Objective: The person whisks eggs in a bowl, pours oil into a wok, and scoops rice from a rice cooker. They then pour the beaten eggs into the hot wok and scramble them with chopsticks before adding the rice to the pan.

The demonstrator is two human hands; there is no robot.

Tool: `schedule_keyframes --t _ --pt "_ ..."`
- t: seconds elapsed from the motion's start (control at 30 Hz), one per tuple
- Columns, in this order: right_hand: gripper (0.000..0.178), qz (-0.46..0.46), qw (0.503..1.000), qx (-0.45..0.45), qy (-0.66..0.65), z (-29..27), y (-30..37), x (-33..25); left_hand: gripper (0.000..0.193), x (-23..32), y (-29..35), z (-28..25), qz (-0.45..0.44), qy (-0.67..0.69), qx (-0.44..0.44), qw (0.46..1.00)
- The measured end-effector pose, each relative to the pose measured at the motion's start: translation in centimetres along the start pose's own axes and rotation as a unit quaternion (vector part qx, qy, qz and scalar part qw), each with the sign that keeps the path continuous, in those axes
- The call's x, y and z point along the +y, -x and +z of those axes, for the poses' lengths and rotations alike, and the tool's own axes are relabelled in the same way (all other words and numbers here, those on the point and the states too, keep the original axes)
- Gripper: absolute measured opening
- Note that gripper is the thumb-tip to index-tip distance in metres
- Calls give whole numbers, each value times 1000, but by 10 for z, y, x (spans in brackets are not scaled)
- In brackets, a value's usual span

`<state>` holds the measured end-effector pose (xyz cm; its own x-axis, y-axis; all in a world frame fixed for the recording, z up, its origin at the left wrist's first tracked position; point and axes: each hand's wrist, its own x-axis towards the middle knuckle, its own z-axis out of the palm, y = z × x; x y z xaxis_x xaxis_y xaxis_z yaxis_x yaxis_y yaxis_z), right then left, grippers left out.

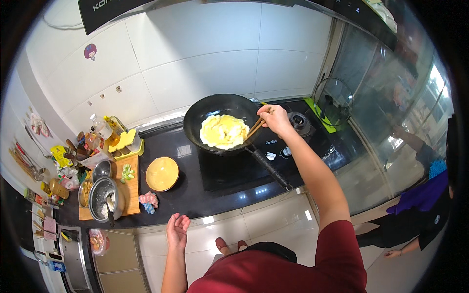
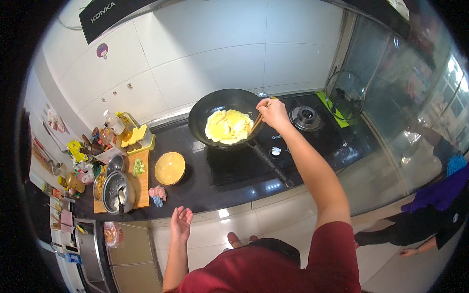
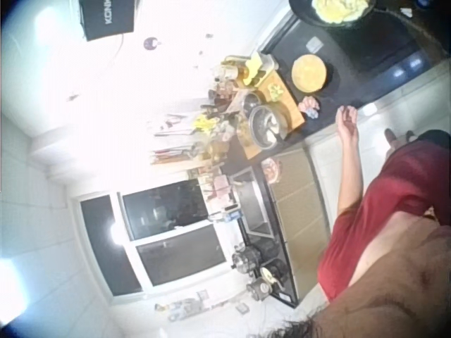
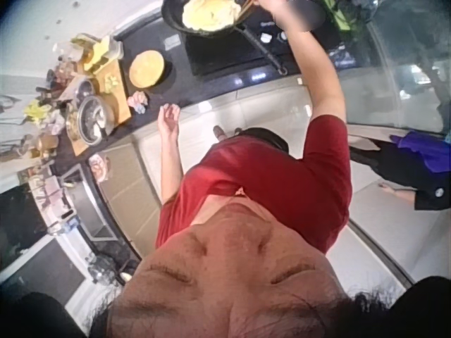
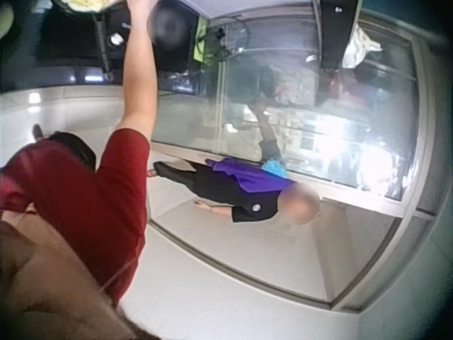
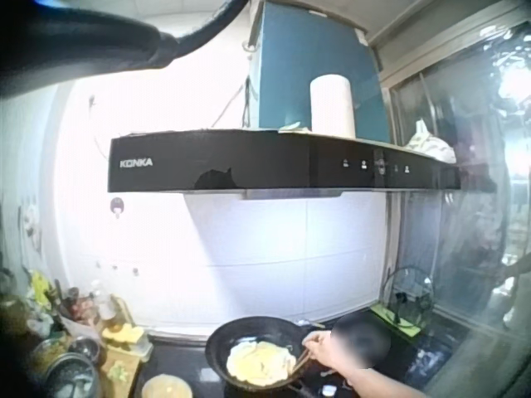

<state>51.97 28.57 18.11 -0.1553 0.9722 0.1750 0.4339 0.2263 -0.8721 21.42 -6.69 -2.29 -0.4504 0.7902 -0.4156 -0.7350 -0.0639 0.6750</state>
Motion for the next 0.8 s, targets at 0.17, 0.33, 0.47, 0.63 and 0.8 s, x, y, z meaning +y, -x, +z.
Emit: schedule_keyframes --t 0.17,0.33,0.47,0.63,0.8 --pt "11 -4 998 57 11 41 -21 6 34 10 0 5 4 -1 -17 1000" --pt "12 0 993 113 -28 92 -56 18 34 33 -9 -13 12 -2 -27 1000" --pt "13 5 993 95 -63 130 -61 -1 32 57 -18 -36 13 9 -6 1000" --pt "13 -63 995 52 -52 154 -53 -13 31 79 -43 -58 2 -3 -4 1000" --pt "19 -51 995 -87 -4 129 -9 -51 31 84 -58 -54 -16 -16 -24 999"
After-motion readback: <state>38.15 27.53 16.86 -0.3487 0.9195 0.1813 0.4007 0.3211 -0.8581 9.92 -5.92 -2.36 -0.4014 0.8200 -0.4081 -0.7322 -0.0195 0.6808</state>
